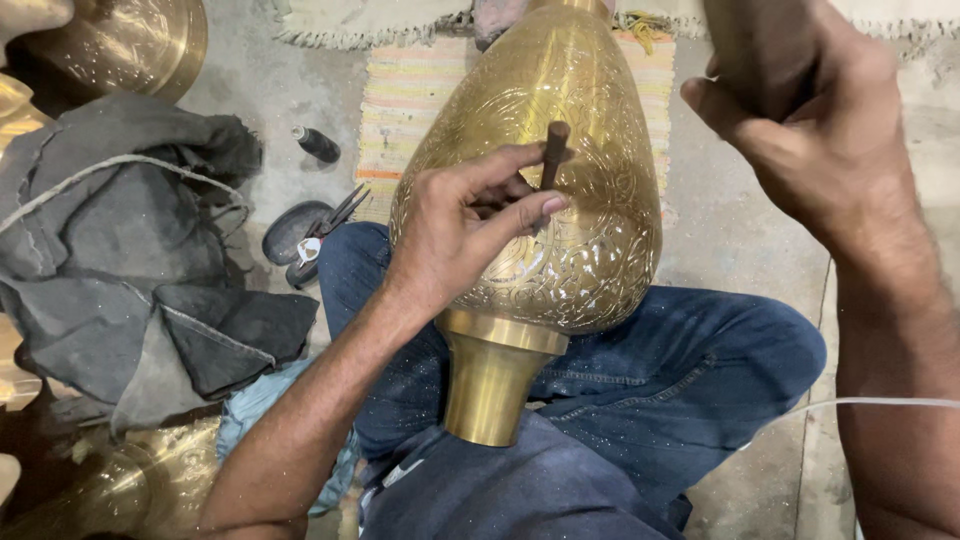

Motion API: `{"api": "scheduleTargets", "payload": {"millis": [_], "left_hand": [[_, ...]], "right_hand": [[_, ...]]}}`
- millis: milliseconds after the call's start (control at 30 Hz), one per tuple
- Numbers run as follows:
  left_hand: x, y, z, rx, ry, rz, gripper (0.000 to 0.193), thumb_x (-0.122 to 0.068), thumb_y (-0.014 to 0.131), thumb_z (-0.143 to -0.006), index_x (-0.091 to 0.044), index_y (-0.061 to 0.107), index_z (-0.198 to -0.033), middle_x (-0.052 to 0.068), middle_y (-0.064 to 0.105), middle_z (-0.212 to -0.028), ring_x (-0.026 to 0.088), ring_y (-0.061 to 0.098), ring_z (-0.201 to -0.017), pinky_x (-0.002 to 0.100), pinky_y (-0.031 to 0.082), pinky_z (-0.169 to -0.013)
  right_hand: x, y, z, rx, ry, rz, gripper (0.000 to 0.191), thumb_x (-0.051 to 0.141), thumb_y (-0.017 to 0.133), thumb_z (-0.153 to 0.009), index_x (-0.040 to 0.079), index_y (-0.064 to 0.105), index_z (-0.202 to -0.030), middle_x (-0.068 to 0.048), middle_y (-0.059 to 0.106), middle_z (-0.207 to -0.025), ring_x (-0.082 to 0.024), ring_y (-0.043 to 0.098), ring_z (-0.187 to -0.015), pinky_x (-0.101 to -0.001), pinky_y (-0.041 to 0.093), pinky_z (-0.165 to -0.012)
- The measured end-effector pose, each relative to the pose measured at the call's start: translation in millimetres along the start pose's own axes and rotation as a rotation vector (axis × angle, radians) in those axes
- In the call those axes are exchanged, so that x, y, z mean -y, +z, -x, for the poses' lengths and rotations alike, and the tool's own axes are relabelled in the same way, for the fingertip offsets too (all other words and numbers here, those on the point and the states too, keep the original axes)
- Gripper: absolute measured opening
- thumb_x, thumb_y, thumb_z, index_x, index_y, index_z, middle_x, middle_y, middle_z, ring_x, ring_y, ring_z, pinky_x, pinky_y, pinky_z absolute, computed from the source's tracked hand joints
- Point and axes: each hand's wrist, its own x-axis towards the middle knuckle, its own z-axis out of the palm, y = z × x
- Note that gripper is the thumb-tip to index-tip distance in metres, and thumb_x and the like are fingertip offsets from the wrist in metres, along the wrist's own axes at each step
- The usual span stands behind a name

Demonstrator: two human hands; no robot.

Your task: The person sits on the floor with a large brass vessel on their lap and first rubs its surface with a polishing stone. They then hold a chisel against the engraved pattern and strike it with a wooden mallet, chasing the decorative design across the vessel's surface.

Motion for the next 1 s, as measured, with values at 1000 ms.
{"api": "scheduleTargets", "payload": {"millis": [1000], "left_hand": [[4,2,3,0.001,0.015,-0.072,0.042,-0.027,0.078,-0.095,-0.004,0.069,-0.129,0.011,0.08,-0.093,0.016,0.08,-0.081,0.032,0.069,-0.072]], "right_hand": [[20,-12,-7,0.211,-0.103,0.428,0.031,0.006,0.083,-0.085,-0.002,0.064,-0.107,-0.017,0.068,-0.085,-0.03,0.068,-0.08,-0.0416,0.055,-0.067]]}}
